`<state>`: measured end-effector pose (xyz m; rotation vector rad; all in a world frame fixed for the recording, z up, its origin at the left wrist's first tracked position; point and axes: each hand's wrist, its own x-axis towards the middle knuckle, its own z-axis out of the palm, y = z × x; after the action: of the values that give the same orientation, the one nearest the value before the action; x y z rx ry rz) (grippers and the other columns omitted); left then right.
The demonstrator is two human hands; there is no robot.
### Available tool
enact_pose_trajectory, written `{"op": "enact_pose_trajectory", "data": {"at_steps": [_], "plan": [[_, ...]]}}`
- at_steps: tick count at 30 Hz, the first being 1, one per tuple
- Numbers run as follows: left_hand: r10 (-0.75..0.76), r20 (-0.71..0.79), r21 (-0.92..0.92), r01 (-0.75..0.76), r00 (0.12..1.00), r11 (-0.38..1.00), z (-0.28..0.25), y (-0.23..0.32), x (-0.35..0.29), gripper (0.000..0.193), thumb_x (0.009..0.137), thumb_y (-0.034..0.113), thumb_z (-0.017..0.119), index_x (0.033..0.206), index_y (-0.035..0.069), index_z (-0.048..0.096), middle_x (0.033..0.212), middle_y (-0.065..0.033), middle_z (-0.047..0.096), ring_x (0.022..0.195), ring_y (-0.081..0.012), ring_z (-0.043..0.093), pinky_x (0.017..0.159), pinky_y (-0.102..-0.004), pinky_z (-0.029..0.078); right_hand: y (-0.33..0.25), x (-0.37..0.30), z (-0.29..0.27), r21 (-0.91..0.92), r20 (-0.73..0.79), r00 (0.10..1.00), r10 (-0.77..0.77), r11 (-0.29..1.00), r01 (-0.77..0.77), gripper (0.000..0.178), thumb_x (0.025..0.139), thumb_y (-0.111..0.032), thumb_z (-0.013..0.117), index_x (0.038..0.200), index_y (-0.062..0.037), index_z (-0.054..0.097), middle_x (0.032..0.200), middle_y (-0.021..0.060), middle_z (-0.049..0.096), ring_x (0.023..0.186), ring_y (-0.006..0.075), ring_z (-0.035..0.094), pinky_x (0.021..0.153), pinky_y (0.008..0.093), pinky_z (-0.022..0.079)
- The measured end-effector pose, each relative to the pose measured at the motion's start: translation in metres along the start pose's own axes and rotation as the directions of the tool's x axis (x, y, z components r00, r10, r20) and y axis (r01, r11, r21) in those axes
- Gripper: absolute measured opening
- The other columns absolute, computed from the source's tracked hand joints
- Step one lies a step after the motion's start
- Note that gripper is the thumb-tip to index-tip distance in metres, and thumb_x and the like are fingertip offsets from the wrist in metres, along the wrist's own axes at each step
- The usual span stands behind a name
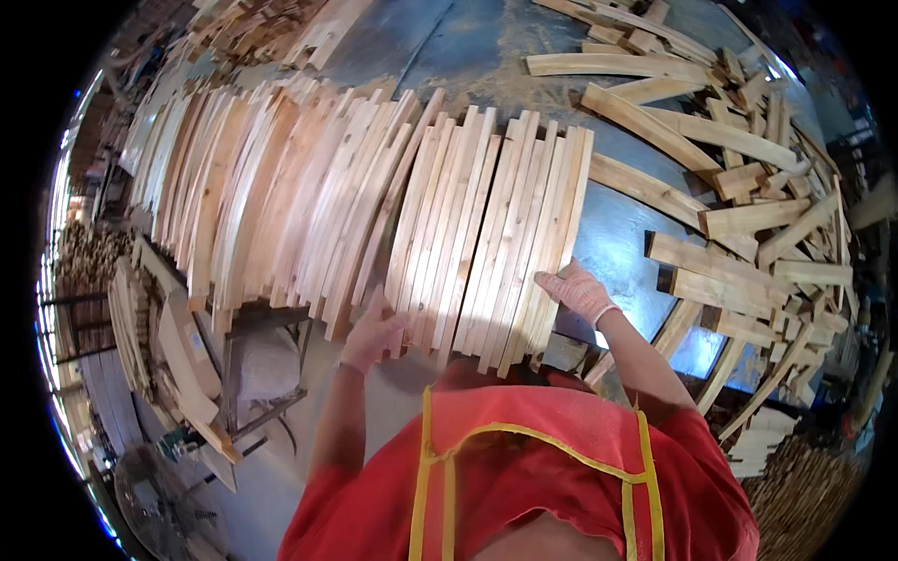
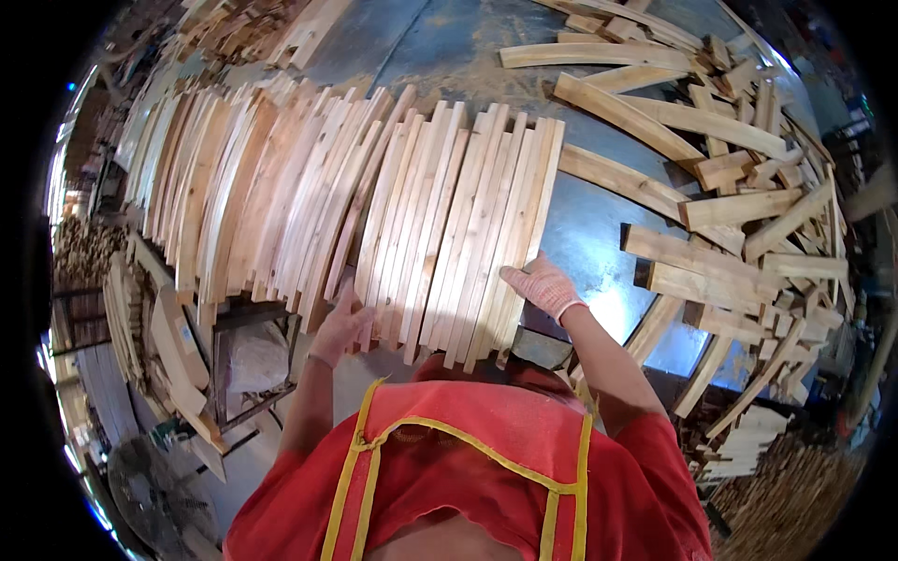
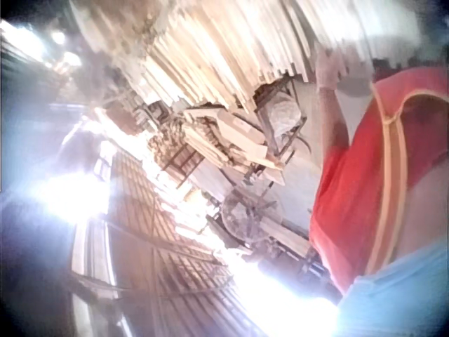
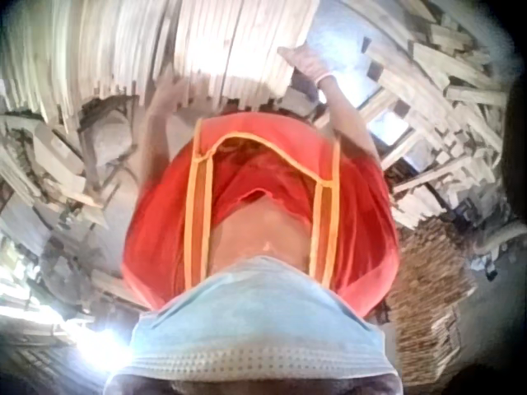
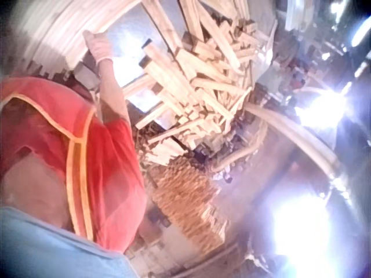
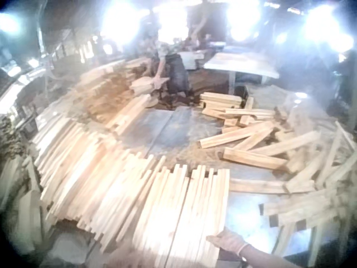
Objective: The person picks up wooden planks from a large pile on a metal table and stacks them neatly. They handle the planks by hand, arranging them into organized piles while wearing protective gloves.
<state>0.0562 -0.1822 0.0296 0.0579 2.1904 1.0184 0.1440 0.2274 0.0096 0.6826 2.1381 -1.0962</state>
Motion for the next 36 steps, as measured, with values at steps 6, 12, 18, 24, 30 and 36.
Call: {"op": "enact_pose_trajectory", "data": {"at_steps": [6,12,18,24,30,36], "plan": [[0.105,0.122,-0.461,-0.037,0.987,0.887,0.013,0.004,0.033,0.113,0.08,0.002,0.085,0.171,0.015,0.018,0.149,-0.0114,0.059,0.135,-0.0228,0.058,0.111,-0.0359,0.05,0.028,0.019,0.02,0.305,-0.173,0.983,-0.058,0.946,0.109,0.073,0.088,-0.041,0.079,0.131,0.0125,0.055,0.1,0.0187,0.072,0.088,0.0294,0.07,0.08,0.0382,0.055],[0.094,0.128,-0.564,-0.005,0.987,0.826,0.008,0.076,0.006,0.127,0.07,0.0,0.092,0.171,0.012,0.016,0.154,-0.0107,0.053,0.139,-0.0221,0.052,0.114,-0.0376,0.047,0.024,0.009,-0.02,0.782,-0.017,0.998,-0.057,0.622,0.049,0.058,0.084,-0.019,0.085,0.132,0.0013,0.059,0.082,-0.0011,0.058,0.067,0.0095,0.046,0.06,0.0291,0.041],[0.168,0.059,-0.481,-0.119,0.984,0.869,-0.047,0.147,0.084,0.109,0.078,0.002,0.079,0.169,0.006,0.02,0.155,-0.0148,0.052,0.142,-0.0271,0.051,0.118,-0.0381,0.041,-0.033,0.067,-0.08,0.812,-0.176,0.973,-0.147,0.537,0.228,0.061,0.09,-0.028,0.082,0.138,-0.0001,0.059,0.116,0.0081,0.071,0.1,0.0181,0.067,0.089,0.0341,0.054],[0.444,0.078,-0.748,-0.242,0.892,0.618,-0.134,0.221,0.247,0.095,0.085,0.007,0.078,0.165,0.003,0.028,0.147,-0.0164,0.059,0.131,-0.0261,0.061,0.111,-0.0384,0.051,-0.168,0.172,-0.202,0.736,-0.251,0.948,-0.194,0.599,0.317,0.066,0.091,-0.032,0.08,0.141,0.0051,0.058,0.126,0.0136,0.071,0.11,0.0231,0.07,0.099,0.0372,0.056],[0.323,0.072,-0.674,-0.192,0.944,0.713,-0.265,0.272,0.452,0.05,0.101,0.021,0.069,0.143,-0.003,0.06,0.138,-0.0105,0.067,0.123,-0.0223,0.065,0.106,-0.0378,0.054,-0.312,0.308,-0.275,0.686,-0.376,0.897,-0.233,0.58,0.438,0.057,0.093,-0.038,0.073,0.136,-0.0007,0.065,0.121,0.0114,0.073,0.107,0.0195,0.069,0.091,0.0348,0.056],[0.085,-0.014,0.282,-0.077,0.996,0.956,-0.383,0.278,0.614,0.063,0.097,0.047,0.068,0.135,-0.003,0.065,0.13,-0.0196,0.071,0.114,-0.0315,0.07,0.099,-0.0424,0.056,-0.404,0.444,-0.252,0.71,-0.213,0.87,-0.444,0.541,0.45,0.057,0.09,-0.04,0.079,0.132,-0.005,0.065,0.118,0.0085,0.07,0.111,0.0181,0.063,0.093,0.0287,0.049]]}}
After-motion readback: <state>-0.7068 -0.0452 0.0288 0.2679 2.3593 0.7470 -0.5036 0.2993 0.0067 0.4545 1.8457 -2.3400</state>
